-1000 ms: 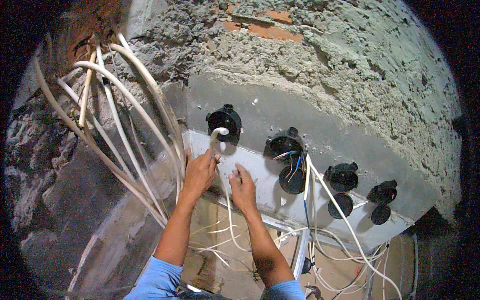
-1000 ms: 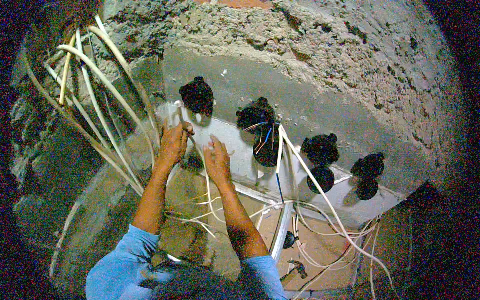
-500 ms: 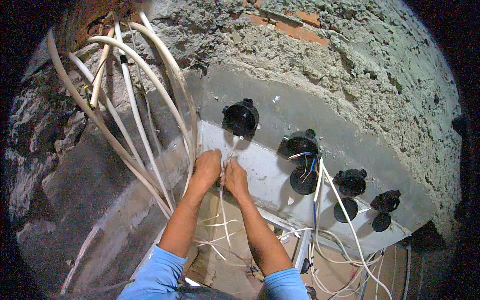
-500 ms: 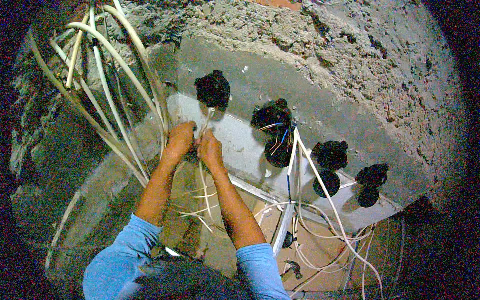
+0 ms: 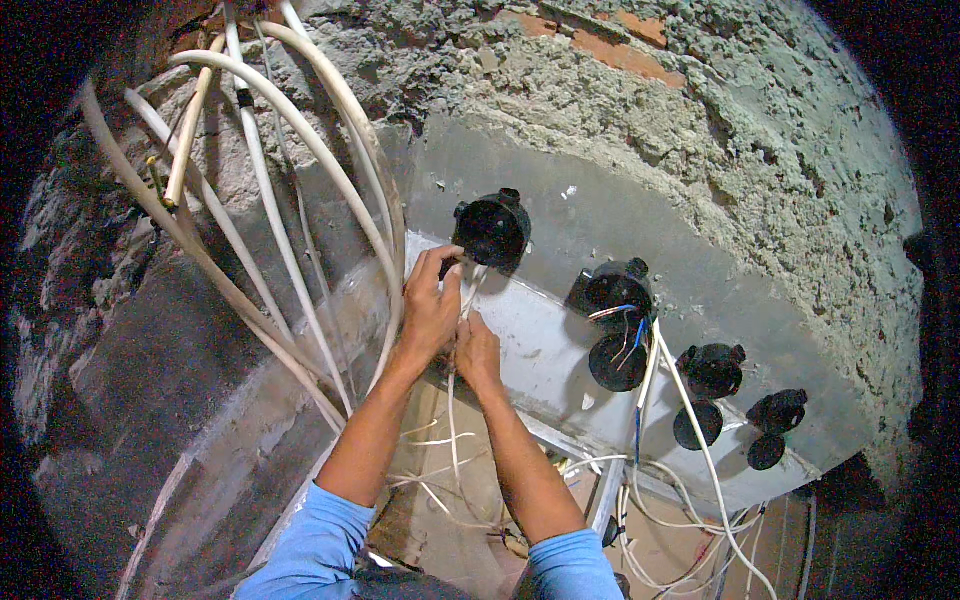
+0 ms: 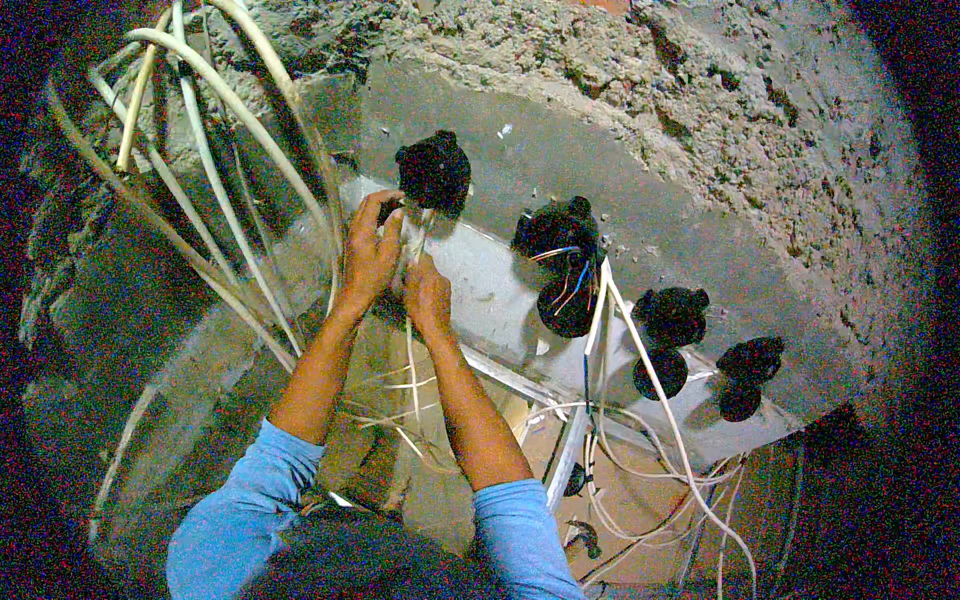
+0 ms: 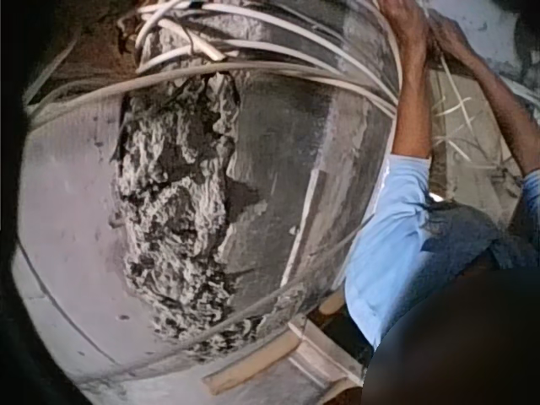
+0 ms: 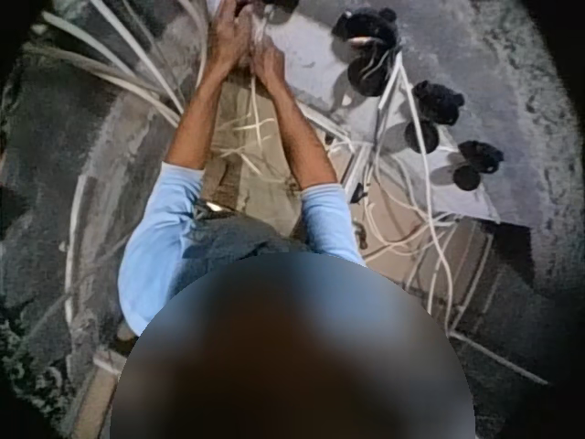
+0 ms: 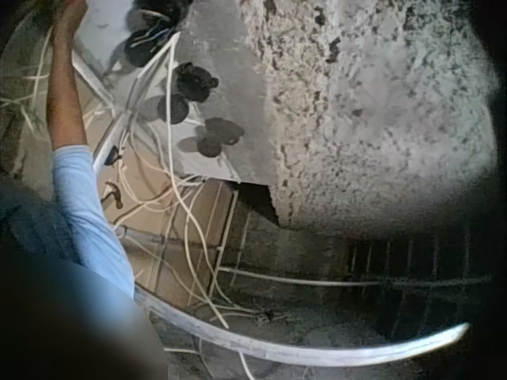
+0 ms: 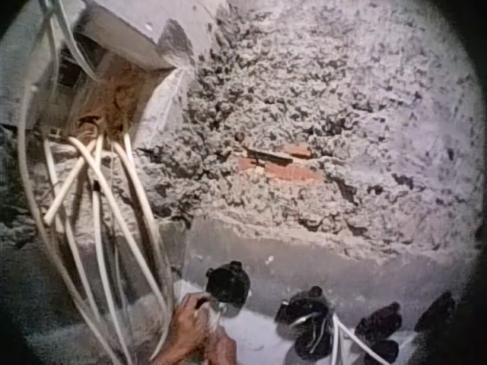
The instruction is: The person installs white electrical conduits into a ceiling, using a hammer to secure them and pliers to cut and strip the conduits. They route the conduits into black junction boxes and secure them with cable ties.
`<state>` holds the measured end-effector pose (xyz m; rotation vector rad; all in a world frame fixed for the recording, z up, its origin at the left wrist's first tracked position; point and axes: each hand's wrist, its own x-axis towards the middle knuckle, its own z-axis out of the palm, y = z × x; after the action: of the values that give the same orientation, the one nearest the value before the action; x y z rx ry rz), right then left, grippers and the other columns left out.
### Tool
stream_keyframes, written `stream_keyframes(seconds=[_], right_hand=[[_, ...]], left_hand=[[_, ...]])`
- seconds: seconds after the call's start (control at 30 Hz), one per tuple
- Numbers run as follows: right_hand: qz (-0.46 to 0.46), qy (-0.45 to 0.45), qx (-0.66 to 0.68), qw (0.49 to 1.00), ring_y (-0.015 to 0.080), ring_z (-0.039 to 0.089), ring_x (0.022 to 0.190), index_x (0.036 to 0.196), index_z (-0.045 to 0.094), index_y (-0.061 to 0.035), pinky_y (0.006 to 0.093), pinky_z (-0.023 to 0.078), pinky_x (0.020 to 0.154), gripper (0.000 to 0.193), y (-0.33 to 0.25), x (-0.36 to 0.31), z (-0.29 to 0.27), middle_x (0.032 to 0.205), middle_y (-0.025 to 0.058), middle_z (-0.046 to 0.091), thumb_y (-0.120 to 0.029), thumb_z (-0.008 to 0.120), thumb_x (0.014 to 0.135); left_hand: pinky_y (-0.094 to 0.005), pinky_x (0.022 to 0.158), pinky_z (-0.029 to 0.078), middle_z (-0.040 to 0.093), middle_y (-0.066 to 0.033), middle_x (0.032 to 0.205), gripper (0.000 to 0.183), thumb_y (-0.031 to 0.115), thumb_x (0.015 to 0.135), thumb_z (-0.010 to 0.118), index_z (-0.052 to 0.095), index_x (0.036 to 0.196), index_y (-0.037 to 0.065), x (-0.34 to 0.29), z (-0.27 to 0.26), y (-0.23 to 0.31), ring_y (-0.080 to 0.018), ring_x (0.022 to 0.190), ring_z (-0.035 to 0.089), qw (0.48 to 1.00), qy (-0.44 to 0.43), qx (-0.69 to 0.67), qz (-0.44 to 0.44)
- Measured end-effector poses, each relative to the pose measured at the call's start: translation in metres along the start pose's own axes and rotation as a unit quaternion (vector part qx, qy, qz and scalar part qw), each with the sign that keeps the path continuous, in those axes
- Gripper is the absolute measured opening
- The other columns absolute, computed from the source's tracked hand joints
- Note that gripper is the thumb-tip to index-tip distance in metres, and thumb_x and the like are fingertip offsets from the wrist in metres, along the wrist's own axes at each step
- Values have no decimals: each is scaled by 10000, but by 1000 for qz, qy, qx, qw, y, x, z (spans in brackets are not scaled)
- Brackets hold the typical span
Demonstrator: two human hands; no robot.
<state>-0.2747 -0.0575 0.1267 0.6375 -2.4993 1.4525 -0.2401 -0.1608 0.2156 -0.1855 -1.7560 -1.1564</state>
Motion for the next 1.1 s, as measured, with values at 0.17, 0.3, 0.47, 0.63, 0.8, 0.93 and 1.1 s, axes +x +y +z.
stream_keyframes(seconds=[0.17,0.3,0.47,0.63,0.8,0.93,1.1], right_hand=[[-61,34,-43,997,508,600,741,977,529,-17,584,454,641,224,-1,0,-2,793,293,630,-218,430,979],[-59,24,-75,995,517,597,751,971,512,-19,595,445,646,236,3,7,0,796,300,629,-239,427,987],[-32,40,-52,997,519,597,746,952,499,-23,600,442,643,247,3,8,4,782,297,629,-260,441,988],[-14,50,-55,997,516,596,788,967,527,-6,562,448,672,193,-6,6,1,791,307,618,-190,467,965],[-54,97,-48,993,447,639,728,974,535,-33,554,476,638,233,-28,13,-13,762,255,640,-227,405,986],[-177,196,8,964,449,640,782,975,559,-30,528,488,656,231,-41,21,-21,831,245,653,-204,408,983],[-123,184,45,974,453,615,942,1136,573,13,487,498,804,294,-15,-7,-13,1024,275,639,-200,452,973]], left_hand=[[-369,857,479,608,-164,1041,261,-18,871,535,582,1127,3,3,5,2,-296,955,611,1000,9,2,21],[-367,867,479,607,-167,1054,268,-9,871,540,583,1134,9,3,5,2,-300,969,611,1000,7,-10,18],[-366,872,478,605,-166,1060,290,-5,868,546,586,1154,20,4,4,1,-303,979,610,1000,5,6,10],[-361,861,478,602,-164,1047,319,9,866,559,588,1183,34,4,3,3,-304,969,608,1000,5,11,20],[-368,829,483,611,-164,1021,330,56,874,589,589,1203,38,6,7,4,-299,941,615,999,-35,10,5],[-392,740,487,626,-172,907,262,97,879,613,620,1132,29,14,16,7,-312,830,627,997,-10,-18,73],[-409,669,471,620,-170,824,130,108,880,624,623,970,14,27,27,15,-350,754,609,997,-4,46,58]])
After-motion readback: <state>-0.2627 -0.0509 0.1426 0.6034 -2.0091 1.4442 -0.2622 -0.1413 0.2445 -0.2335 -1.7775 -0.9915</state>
